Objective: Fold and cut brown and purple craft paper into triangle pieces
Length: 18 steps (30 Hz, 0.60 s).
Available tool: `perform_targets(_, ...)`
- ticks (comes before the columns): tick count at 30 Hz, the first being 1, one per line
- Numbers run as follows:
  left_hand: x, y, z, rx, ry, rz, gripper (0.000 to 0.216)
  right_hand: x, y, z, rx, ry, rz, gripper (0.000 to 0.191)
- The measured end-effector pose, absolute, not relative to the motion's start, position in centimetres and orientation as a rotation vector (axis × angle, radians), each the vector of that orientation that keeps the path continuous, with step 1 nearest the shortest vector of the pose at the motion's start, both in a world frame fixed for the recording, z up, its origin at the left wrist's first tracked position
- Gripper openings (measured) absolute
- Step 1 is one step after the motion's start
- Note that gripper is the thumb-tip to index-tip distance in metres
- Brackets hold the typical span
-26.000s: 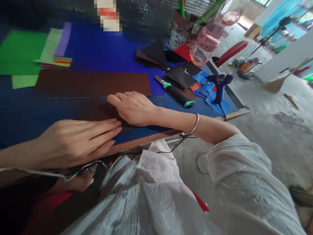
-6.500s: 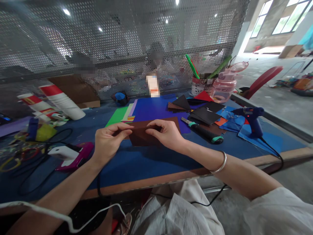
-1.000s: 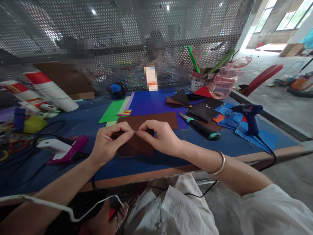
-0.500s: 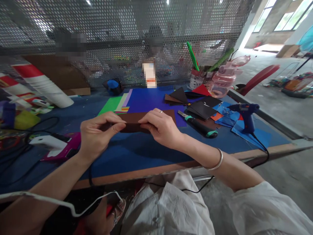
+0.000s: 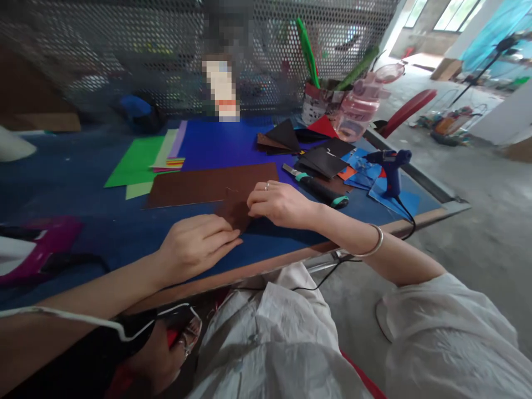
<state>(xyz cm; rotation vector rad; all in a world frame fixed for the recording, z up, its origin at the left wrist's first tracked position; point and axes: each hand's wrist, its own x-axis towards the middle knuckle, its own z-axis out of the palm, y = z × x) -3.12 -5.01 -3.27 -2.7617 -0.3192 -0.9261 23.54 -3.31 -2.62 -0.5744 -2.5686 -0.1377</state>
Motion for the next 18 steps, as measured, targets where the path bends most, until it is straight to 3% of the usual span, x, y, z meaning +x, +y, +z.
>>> perform_targets(5, -3.1, -5.3, -3.3, -2.808, -0.335, -0.847, 0.029, 23.7, -3.8, -2.2, -0.775, -2.476, 0.392, 0.020)
perform_targets(7, -3.2, -5.5, -3.2, -2.784, -0.333, -0.848, 0.031, 22.6, -3.7, -2.1, -0.985, -2.367, 0.444, 0.024)
perform_targets(11, -3.4, -5.9, -3.0, -2.705, -0.263, -0.903, 0.031, 18.8, -3.5, -2.3, -1.402, -2.306, 0.215, 0.024)
perform_targets(18, -3.5, -6.3, -3.2, -2.673, -0.200, -0.939, 0.041, 13.4, -3.5, -3.1, -1.436, -2.588, -0.299, 0.036)
